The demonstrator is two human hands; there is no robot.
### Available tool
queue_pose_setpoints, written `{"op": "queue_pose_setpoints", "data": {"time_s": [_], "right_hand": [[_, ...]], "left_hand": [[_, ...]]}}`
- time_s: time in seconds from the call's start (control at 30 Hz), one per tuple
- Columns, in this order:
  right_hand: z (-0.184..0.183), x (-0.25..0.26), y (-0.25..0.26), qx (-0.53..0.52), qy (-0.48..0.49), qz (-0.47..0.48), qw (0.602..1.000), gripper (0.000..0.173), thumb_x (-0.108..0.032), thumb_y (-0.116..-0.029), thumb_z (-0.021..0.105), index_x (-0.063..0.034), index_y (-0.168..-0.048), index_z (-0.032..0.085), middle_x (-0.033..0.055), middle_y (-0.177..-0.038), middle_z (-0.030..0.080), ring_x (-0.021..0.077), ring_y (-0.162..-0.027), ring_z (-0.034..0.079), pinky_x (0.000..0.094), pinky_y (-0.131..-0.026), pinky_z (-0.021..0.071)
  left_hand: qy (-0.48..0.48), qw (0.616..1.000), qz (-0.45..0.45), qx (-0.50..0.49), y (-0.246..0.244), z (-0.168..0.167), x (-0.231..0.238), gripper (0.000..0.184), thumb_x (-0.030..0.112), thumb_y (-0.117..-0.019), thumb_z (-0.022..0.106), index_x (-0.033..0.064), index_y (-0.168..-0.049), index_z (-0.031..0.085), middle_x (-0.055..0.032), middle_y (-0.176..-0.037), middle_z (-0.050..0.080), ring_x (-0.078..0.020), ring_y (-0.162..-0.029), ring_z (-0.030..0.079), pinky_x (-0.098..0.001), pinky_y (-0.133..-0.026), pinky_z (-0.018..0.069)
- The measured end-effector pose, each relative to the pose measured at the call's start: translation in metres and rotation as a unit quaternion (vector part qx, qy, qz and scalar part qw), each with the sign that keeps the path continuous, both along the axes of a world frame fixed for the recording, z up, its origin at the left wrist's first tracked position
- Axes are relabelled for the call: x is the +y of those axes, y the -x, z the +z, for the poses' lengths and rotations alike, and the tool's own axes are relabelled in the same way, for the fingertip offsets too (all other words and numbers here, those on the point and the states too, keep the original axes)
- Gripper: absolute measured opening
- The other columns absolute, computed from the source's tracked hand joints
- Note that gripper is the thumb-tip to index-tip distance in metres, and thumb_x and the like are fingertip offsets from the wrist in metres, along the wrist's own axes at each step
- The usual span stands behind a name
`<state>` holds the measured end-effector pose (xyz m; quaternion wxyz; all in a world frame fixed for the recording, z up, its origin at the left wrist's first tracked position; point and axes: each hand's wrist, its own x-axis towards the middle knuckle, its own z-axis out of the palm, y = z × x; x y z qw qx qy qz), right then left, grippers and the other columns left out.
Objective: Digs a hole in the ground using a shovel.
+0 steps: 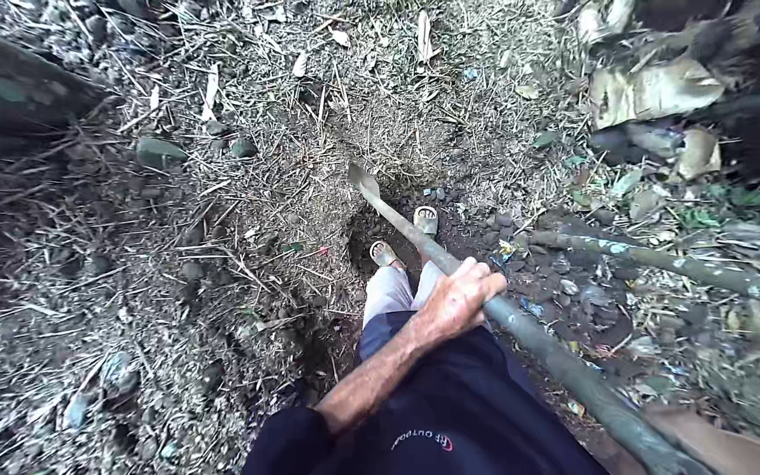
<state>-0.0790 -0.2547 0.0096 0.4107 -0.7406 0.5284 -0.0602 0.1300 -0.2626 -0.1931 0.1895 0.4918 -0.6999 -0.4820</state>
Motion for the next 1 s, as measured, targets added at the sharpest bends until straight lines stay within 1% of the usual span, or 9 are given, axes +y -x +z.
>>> {"op": "queue_pose_setpoints", "data": {"time_s": [0.07, 0.13, 0.2, 0.27, 0.43, 0.8, 0.87, 0.93, 1.0], "right_hand": [[-0.047, 0.011, -0.023, 0.018, 0.070, 0.010, 0.997, 0.026, -0.026, -0.0876, 0.065, 0.0001, -0.083, 0.063, 0.0154, -0.065, 0.063, 0.0262, -0.054, 0.063, 0.0423, -0.048, 0.0499], [-0.098, 0.026, -0.040, 0.014, 0.163, 0.008, 0.986, 0.025, -0.031, -0.0817, 0.059, -0.0068, -0.074, 0.058, 0.0065, -0.057, 0.055, 0.0195, -0.045, 0.056, 0.0373, -0.040, 0.0420], [-0.113, 0.036, -0.043, 0.014, 0.182, -0.004, 0.983, 0.026, -0.031, -0.0825, 0.058, -0.0068, -0.074, 0.057, 0.0063, -0.056, 0.054, 0.0202, -0.044, 0.055, 0.0380, -0.039, 0.0399], [-0.109, 0.055, -0.043, 0.018, 0.146, -0.050, 0.988, 0.027, -0.032, -0.0822, 0.060, -0.0058, -0.075, 0.060, 0.0067, -0.057, 0.055, 0.0193, -0.047, 0.057, 0.0377, -0.041, 0.0418], [-0.107, 0.119, -0.058, -0.037, 0.020, -0.249, 0.968, 0.025, -0.028, -0.0753, 0.070, -0.0054, -0.084, 0.063, -0.0026, -0.065, 0.057, -0.0026, -0.057, 0.052, 0.0168, -0.053, 0.0430], [0.004, 0.103, -0.017, 0.029, 0.109, -0.049, 0.992, 0.029, -0.027, -0.0878, 0.069, 0.0019, -0.086, 0.062, 0.0186, -0.068, 0.065, 0.0203, -0.057, 0.062, 0.0339, -0.054, 0.0482], [-0.038, 0.074, -0.040, 0.043, 0.149, -0.025, 0.988, 0.030, -0.030, -0.0868, 0.064, -0.0003, -0.085, 0.063, 0.0140, -0.066, 0.062, 0.0221, -0.054, 0.060, 0.0379, -0.048, 0.0471], [-0.119, 0.049, -0.075, 0.026, 0.156, -0.019, 0.987, 0.027, -0.026, -0.0792, 0.068, 0.0005, -0.081, 0.063, 0.0145, -0.062, 0.060, 0.0311, -0.052, 0.063, 0.0492, -0.045, 0.0464], [-0.187, 0.042, -0.096, 0.006, 0.072, -0.048, 0.996, 0.028, -0.025, -0.0818, 0.072, 0.0009, -0.089, 0.066, 0.0162, -0.068, 0.065, 0.0354, -0.063, 0.067, 0.0563, -0.055, 0.0509]], "left_hand": [[0.003, 1.000, 0.017, 0.001, -0.016, -0.046, 0.004, 0.028, -0.002, -0.0780, 0.075, 0.0037, -0.106, 0.075, -0.0158, -0.104, 0.071, -0.0332, -0.105, 0.067, -0.0494, -0.086, 0.0577], [-0.009, 0.999, 0.031, -0.007, -0.028, -0.088, 0.013, 0.022, 0.000, -0.0796, 0.074, 0.0023, -0.102, 0.073, -0.0160, -0.098, 0.069, -0.0330, -0.101, 0.067, -0.0495, -0.086, 0.0575], [-0.022, 0.999, 0.025, -0.010, -0.031, -0.100, 0.012, 0.021, -0.002, -0.0802, 0.073, 0.0016, -0.101, 0.073, -0.0158, -0.098, 0.068, -0.0328, -0.101, 0.066, -0.0501, -0.085, 0.0573], [-0.040, 0.999, 0.000, -0.024, -0.027, -0.097, 0.025, 0.019, -0.001, -0.0818, 0.071, 0.0029, -0.100, 0.072, -0.0144, -0.099, 0.067, -0.0321, -0.102, 0.065, -0.0503, -0.085, 0.0571], [-0.049, 0.987, -0.128, -0.088, -0.042, -0.090, 0.047, 0.025, 0.001, -0.0837, 0.068, 0.0089, -0.108, 0.072, -0.0105, -0.107, 0.069, -0.0307, -0.112, 0.064, -0.0533, -0.084, 0.0564], [0.048, 0.998, -0.029, 0.012, -0.015, 0.003, 0.067, 0.023, -0.002, -0.0820, 0.067, 0.0060, -0.103, 0.072, -0.0125, -0.100, 0.068, -0.0312, -0.101, 0.067, -0.0485, -0.073, 0.0580], [0.053, 0.998, 0.001, 0.015, -0.031, -0.034, 0.045, 0.030, -0.005, -0.0767, 0.074, 0.0031, -0.106, 0.074, -0.0166, -0.103, 0.071, -0.0342, -0.106, 0.067, -0.0504, -0.086, 0.0568], [0.015, 1.000, 0.007, -0.015, -0.058, -0.100, 0.017, 0.036, -0.008, -0.0728, 0.078, -0.0017, -0.108, 0.073, -0.0226, -0.108, 0.069, -0.0387, -0.111, 0.063, -0.0512, -0.099, 0.0514], [-0.021, 0.997, -0.005, -0.071, -0.082, -0.154, -0.006, 0.035, -0.004, -0.0758, 0.078, -0.0008, -0.110, 0.072, -0.0214, -0.111, 0.067, -0.0376, -0.113, 0.061, -0.0504, -0.101, 0.0508]]}}
